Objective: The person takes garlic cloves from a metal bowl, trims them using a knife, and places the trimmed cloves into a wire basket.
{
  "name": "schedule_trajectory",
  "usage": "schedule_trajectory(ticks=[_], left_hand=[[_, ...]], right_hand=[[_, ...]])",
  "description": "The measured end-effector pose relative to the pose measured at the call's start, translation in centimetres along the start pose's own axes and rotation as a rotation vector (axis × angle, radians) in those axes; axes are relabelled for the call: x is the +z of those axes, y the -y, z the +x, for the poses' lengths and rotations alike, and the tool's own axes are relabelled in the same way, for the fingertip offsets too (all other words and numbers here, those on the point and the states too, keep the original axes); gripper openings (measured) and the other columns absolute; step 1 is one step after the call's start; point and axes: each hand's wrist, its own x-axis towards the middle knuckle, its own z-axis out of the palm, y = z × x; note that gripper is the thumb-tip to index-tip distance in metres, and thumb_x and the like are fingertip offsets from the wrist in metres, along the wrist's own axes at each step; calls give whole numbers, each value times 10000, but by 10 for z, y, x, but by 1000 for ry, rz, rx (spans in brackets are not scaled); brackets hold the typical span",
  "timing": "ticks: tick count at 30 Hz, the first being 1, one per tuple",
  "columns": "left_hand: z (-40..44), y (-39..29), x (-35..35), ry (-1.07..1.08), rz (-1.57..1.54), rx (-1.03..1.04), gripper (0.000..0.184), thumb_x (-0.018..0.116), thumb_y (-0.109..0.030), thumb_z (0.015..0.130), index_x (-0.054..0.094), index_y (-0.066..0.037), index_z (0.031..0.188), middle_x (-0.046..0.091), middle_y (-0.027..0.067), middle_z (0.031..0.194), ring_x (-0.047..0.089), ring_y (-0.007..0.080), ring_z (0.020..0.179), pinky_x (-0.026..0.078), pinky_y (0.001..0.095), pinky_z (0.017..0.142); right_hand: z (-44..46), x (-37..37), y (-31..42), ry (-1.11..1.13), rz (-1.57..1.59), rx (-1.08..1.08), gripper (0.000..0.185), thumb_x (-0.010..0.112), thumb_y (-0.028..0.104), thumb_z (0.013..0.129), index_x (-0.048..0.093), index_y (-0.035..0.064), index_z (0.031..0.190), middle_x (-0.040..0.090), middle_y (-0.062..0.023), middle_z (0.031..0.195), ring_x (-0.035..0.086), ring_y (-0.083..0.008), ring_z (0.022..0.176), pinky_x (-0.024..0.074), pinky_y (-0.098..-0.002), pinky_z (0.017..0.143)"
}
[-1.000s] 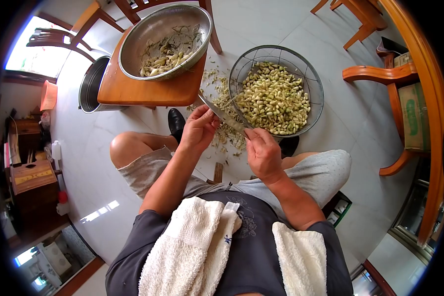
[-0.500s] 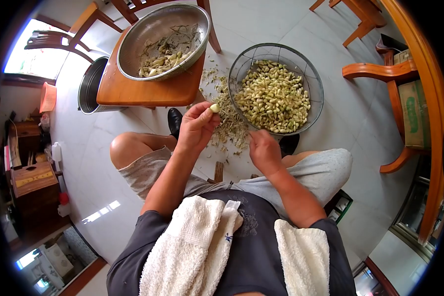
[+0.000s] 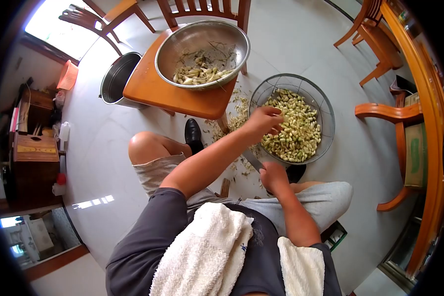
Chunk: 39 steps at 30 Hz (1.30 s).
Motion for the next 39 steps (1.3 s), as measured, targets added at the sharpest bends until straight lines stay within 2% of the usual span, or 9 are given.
schedule_trajectory(ticks=[5,9,13,16,21,33,35,37,39], left_hand=[[-8,-54,-8,72,600,385,349,689,-208,801,638,35,1047,658,102,827,620,154,726,515,294,649],[-22,-140,-76,-418,1086,518,187,624,-213,798,688,-57,881,660,130,746,646,211,706,495,336,650],[3,-186,-185,-456,1836,42,205,552,-130,762,695,-33,872,679,175,879,664,313,840,526,415,715],[1,-184,-196,-297,1983,-262,211,605,-152,734,701,-46,889,683,151,956,665,300,902,526,418,726],[12,-167,-192,-284,2089,-456,269,708,-190,671,707,-84,918,688,119,978,665,263,922,527,413,734],[-4,-174,-219,-671,1752,62,182,613,-133,719,668,-27,855,665,175,985,635,339,958,507,433,790],[-19,-192,-212,-595,1729,67,174,584,-112,733,657,-14,857,660,193,931,633,351,923,501,456,763],[-7,-185,-249,-600,1610,274,184,584,-125,741,652,-8,867,655,194,874,653,338,802,513,434,701],[-13,-189,-259,-492,1416,324,216,594,-179,806,647,10,895,655,155,787,652,269,641,530,373,590]], right_hand=[[-7,-8,-1,-112,89,-75,146,569,152,794,596,11,819,606,-233,798,583,-427,799,463,-507,708],[-10,-10,2,-68,75,-52,154,565,160,806,593,8,808,604,-240,812,584,-430,797,467,-505,710],[-13,-13,10,2,63,-71,140,559,155,814,599,21,829,608,-230,844,589,-419,806,471,-497,722],[-13,-15,16,15,59,-94,146,549,161,823,606,32,859,611,-219,855,591,-407,825,470,-494,739],[-10,-6,10,27,101,-140,184,535,203,822,601,32,843,608,-216,812,581,-414,813,470,-492,733],[-5,-1,4,-28,102,-112,186,548,169,781,637,22,852,631,-232,818,606,-410,814,476,-500,740],[-4,-3,0,-36,80,-134,177,563,191,790,632,41,853,625,-215,833,592,-413,810,476,-484,726],[0,4,-8,-125,129,-161,165,587,174,779,618,24,840,615,-224,822,587,-414,808,473,-475,706],[-7,-14,7,-117,150,-136,159,604,156,771,597,4,817,599,-235,802,580,-416,795,461,-471,681]])
